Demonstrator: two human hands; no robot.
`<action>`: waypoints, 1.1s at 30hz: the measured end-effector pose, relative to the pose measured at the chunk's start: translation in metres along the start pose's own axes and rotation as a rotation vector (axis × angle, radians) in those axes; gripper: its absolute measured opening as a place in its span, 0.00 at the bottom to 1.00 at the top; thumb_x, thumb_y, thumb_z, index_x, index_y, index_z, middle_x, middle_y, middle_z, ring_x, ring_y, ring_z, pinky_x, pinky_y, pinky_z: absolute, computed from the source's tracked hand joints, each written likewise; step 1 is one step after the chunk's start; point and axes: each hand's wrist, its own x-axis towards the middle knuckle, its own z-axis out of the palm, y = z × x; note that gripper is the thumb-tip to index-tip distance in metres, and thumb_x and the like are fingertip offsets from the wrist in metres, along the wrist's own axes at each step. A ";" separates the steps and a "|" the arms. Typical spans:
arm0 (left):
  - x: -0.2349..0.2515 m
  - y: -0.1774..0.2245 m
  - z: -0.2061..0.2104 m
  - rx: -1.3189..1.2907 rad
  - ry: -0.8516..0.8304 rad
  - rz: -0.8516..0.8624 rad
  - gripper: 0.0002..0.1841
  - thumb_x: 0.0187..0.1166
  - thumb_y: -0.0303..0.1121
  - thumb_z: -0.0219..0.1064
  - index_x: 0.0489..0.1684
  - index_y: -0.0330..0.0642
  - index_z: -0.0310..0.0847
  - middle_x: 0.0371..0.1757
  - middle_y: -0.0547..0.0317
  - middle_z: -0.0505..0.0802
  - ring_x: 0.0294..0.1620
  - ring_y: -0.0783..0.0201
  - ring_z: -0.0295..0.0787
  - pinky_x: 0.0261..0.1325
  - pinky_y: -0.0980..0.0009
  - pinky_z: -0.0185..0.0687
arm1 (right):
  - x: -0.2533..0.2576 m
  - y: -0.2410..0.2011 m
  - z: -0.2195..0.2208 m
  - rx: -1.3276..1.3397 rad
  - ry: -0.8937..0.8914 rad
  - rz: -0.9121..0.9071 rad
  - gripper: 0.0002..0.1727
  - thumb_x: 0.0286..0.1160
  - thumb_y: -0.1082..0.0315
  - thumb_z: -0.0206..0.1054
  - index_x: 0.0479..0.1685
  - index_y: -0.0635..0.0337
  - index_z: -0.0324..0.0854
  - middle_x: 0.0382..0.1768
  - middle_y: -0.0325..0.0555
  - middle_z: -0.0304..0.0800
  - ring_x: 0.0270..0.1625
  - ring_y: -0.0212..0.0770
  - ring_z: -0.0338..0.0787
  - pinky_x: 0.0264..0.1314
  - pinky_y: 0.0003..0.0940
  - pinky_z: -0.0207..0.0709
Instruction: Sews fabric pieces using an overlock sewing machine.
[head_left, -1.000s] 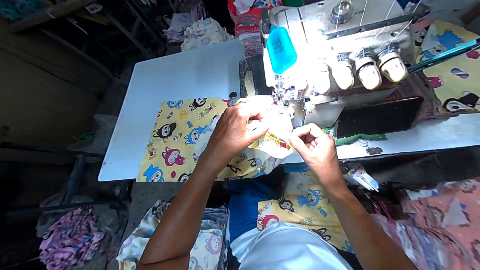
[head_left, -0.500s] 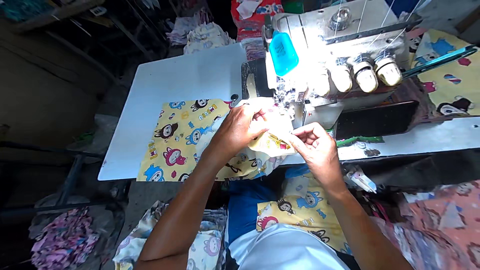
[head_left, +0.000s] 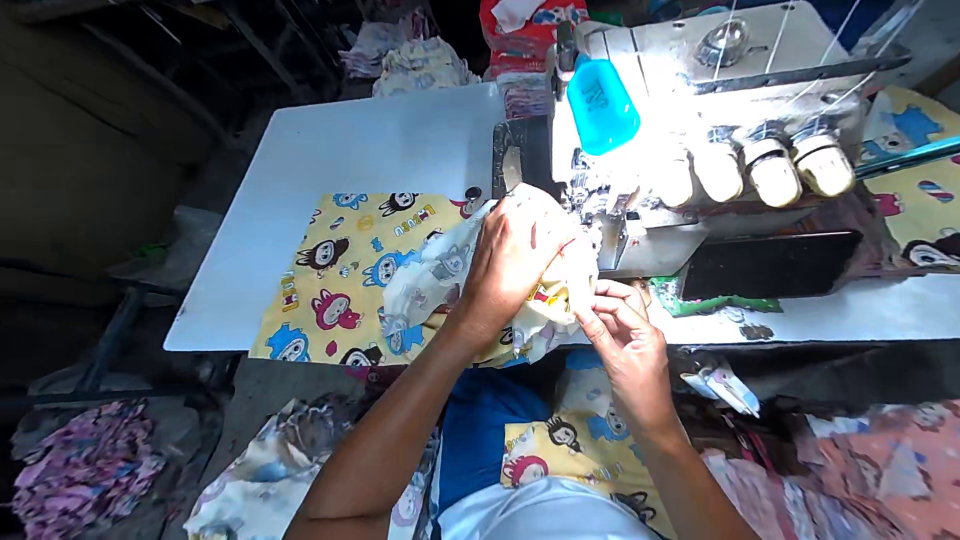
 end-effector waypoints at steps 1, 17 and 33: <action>0.000 -0.001 0.000 0.002 -0.010 0.001 0.06 0.76 0.32 0.72 0.39 0.38 0.89 0.44 0.53 0.91 0.49 0.62 0.87 0.55 0.66 0.79 | -0.002 -0.001 -0.001 0.043 -0.018 0.015 0.06 0.74 0.71 0.72 0.42 0.65 0.91 0.58 0.47 0.85 0.54 0.29 0.89 0.56 0.19 0.86; 0.016 0.000 -0.021 0.153 -0.200 0.010 0.08 0.80 0.40 0.68 0.37 0.47 0.88 0.36 0.62 0.86 0.38 0.68 0.82 0.43 0.68 0.75 | 0.001 -0.003 -0.011 0.342 -0.045 0.081 0.02 0.69 0.75 0.74 0.35 0.58 0.88 0.39 0.37 0.92 0.43 0.28 0.92 0.51 0.22 0.88; -0.011 0.014 -0.015 0.159 -0.097 0.008 0.09 0.76 0.31 0.70 0.49 0.40 0.84 0.49 0.48 0.84 0.47 0.53 0.82 0.48 0.58 0.76 | 0.019 -0.018 -0.023 -0.377 -0.356 -0.122 0.29 0.82 0.67 0.57 0.84 0.59 0.73 0.46 0.46 0.94 0.40 0.26 0.89 0.48 0.20 0.82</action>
